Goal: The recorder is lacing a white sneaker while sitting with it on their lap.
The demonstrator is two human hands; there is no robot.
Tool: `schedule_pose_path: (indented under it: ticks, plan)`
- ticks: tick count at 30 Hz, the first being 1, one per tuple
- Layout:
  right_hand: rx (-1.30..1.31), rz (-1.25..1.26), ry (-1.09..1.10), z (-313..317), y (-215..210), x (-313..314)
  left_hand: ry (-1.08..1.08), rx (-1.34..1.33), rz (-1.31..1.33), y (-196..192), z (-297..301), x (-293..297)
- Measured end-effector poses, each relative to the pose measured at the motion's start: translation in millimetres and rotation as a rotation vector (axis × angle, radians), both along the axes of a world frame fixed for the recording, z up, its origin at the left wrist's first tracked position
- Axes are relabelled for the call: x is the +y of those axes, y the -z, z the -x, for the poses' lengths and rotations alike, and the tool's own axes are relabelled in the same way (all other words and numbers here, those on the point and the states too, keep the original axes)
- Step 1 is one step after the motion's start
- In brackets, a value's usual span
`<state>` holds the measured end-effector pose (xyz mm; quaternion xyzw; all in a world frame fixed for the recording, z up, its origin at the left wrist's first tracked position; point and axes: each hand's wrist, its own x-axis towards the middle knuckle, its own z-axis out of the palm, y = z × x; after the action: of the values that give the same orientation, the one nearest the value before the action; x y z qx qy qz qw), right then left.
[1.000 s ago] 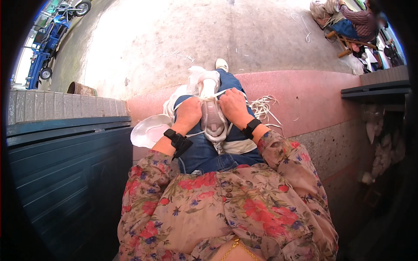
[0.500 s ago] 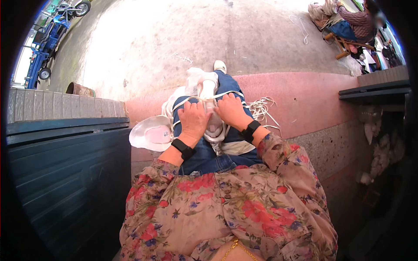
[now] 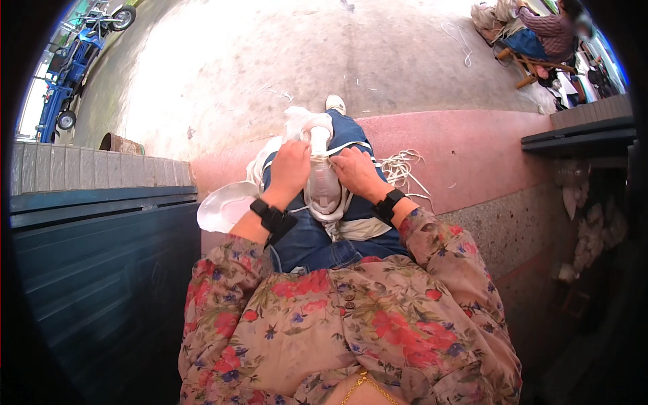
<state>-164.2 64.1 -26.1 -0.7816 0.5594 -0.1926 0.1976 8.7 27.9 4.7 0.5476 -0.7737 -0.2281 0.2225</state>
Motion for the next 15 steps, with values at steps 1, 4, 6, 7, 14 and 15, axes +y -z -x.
schedule_pose_path:
  ticks: [1,4,6,7,14,15]
  plan:
    - [0.003,0.000,0.003,-1.5,1.1,1.2,0.003,0.003,0.000,0.3,8.3,-9.4]
    - [-0.015,0.032,0.029,-6.0,3.5,3.2,0.174,-0.041,-0.109,4.3,33.9,-40.3]
    - [-0.010,0.028,0.039,-8.6,7.9,3.3,0.349,-0.129,-0.343,12.7,43.8,-54.9]
    - [-0.008,0.020,0.046,-10.4,7.6,3.0,0.354,-0.129,-0.342,9.9,46.5,-57.7]
    - [0.214,0.156,-0.084,-15.7,-14.4,-3.5,0.034,0.442,-0.875,-32.0,31.9,-64.7]
    - [0.360,0.208,-0.129,-16.2,-19.2,-7.0,0.027,0.437,-0.874,-35.7,30.3,-62.2]
